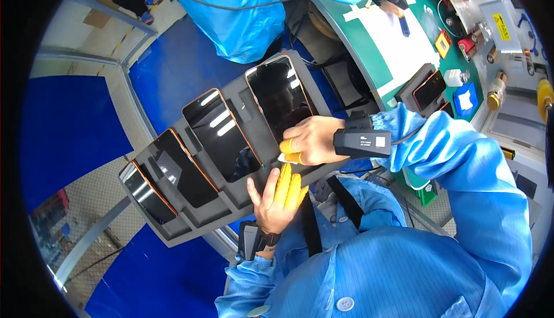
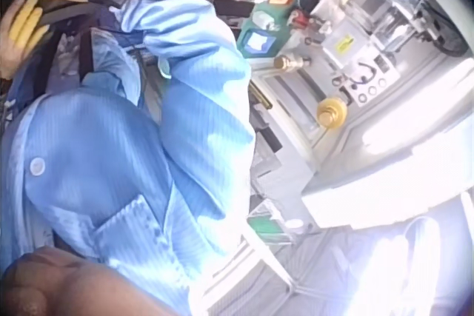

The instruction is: The recorder uses a cleaning cloth and solution to wipe down the screens of several smartphones held in a tray, then organizes and checks the devices.

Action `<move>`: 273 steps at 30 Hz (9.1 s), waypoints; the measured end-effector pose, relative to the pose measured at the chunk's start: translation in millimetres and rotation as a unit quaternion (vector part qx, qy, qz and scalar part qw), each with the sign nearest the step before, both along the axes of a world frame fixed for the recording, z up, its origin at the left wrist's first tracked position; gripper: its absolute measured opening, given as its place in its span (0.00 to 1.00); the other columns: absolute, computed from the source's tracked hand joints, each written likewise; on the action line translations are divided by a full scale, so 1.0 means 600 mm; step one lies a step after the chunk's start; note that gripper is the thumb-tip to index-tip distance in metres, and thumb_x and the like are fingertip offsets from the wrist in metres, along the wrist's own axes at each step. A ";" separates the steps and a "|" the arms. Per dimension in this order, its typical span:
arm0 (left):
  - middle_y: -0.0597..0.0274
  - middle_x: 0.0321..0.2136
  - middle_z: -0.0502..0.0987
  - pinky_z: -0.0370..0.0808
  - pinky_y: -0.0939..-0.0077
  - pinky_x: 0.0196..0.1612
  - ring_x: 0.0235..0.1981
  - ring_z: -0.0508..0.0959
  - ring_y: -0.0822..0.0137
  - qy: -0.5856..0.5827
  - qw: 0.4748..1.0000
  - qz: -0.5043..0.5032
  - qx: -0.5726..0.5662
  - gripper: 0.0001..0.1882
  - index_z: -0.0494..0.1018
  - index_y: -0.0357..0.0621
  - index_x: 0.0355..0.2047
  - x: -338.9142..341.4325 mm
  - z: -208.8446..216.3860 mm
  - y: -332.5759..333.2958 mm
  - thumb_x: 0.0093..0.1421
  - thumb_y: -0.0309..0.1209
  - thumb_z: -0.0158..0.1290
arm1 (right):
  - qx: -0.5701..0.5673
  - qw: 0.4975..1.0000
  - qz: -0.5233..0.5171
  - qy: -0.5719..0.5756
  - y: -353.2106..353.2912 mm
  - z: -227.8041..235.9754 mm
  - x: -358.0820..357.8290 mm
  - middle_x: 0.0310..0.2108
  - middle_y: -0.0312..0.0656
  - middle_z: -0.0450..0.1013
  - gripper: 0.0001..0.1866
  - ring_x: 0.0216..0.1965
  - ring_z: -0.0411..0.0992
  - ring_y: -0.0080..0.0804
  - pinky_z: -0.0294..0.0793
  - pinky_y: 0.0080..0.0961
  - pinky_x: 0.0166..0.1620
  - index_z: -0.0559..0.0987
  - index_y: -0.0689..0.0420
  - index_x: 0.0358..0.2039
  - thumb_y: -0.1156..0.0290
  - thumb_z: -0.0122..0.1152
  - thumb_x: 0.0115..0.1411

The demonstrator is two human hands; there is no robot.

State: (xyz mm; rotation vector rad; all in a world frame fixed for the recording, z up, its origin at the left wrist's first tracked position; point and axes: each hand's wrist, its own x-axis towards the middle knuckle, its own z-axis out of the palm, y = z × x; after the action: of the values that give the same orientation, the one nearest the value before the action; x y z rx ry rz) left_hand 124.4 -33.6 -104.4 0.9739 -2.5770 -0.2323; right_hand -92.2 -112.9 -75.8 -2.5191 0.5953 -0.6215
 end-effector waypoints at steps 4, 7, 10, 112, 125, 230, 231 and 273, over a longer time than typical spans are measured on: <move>0.66 0.47 0.72 0.42 0.33 0.56 0.58 0.59 0.61 -0.083 0.996 0.013 -0.022 0.21 0.74 0.49 0.40 -0.013 0.007 -0.001 0.50 0.46 0.55 | -0.016 0.995 0.078 0.052 -0.014 0.023 -0.032 0.20 0.37 0.66 0.06 0.29 0.68 0.32 0.73 0.22 0.24 0.77 0.61 0.15 0.72 0.63 0.37; 0.66 0.50 0.69 0.42 0.31 0.55 0.60 0.57 0.60 -0.123 0.992 0.021 -0.004 0.21 0.73 0.50 0.42 -0.019 0.011 -0.002 0.51 0.47 0.53 | -0.008 0.990 0.102 0.101 -0.022 0.031 -0.043 0.19 0.36 0.66 0.06 0.30 0.68 0.32 0.73 0.23 0.26 0.75 0.59 0.10 0.72 0.62 0.34; 0.65 0.51 0.68 0.43 0.30 0.54 0.60 0.57 0.60 -0.131 0.991 0.014 0.015 0.22 0.73 0.49 0.43 -0.022 0.015 -0.008 0.52 0.46 0.52 | 0.012 0.975 0.127 0.180 -0.026 0.062 -0.045 0.20 0.35 0.67 0.05 0.30 0.67 0.31 0.74 0.23 0.28 0.76 0.58 0.10 0.71 0.60 0.33; 0.56 0.48 0.70 0.53 0.41 0.56 0.56 0.63 0.59 -0.008 0.992 0.092 0.083 0.31 0.72 0.43 0.42 0.126 0.024 -0.024 0.43 0.51 0.59 | -0.033 0.996 -0.085 0.016 -0.171 0.088 0.169 0.27 0.40 0.72 0.02 0.32 0.72 0.40 0.71 0.33 0.33 0.77 0.56 0.18 0.74 0.61 0.40; 0.51 0.41 0.74 0.57 0.47 0.56 0.51 0.69 0.57 -0.011 0.979 0.158 0.128 0.32 0.71 0.35 0.43 0.261 0.042 -0.019 0.40 0.42 0.64 | -0.073 0.992 0.042 0.096 -0.269 0.010 0.323 0.32 0.42 0.71 0.07 0.37 0.70 0.39 0.73 0.26 0.39 0.78 0.59 0.23 0.76 0.60 0.38; 0.54 0.48 0.70 0.47 0.37 0.57 0.58 0.62 0.59 -0.051 0.971 0.183 0.147 0.32 0.69 0.43 0.47 0.426 0.025 -0.021 0.42 0.44 0.62 | 0.032 0.995 -0.099 0.008 -0.099 -0.009 0.453 0.29 0.38 0.71 0.09 0.35 0.70 0.35 0.70 0.27 0.37 0.80 0.58 0.24 0.78 0.62 0.36; 0.55 0.48 0.71 0.47 0.38 0.57 0.57 0.62 0.60 -0.048 0.973 0.176 0.139 0.31 0.70 0.43 0.47 0.429 0.024 -0.018 0.43 0.44 0.61 | 0.019 0.998 -0.054 -0.007 -0.069 -0.003 0.451 0.29 0.37 0.71 0.11 0.36 0.70 0.34 0.70 0.27 0.38 0.80 0.58 0.25 0.76 0.62 0.35; 0.54 0.49 0.69 0.50 0.40 0.57 0.58 0.60 0.56 -0.075 0.971 0.169 0.153 0.34 0.70 0.43 0.47 0.430 0.029 -0.035 0.40 0.47 0.64 | 0.236 0.953 -0.175 -0.078 -0.252 0.016 0.452 0.30 0.43 0.74 0.10 0.34 0.71 0.37 0.71 0.26 0.39 0.80 0.58 0.32 0.79 0.64 0.46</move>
State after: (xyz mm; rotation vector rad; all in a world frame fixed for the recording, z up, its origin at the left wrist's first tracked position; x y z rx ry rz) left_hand 382.6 -54.5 -86.9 1.5771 -2.4976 -0.4892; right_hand 179.3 -264.4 -66.3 -1.9159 1.0087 -0.6959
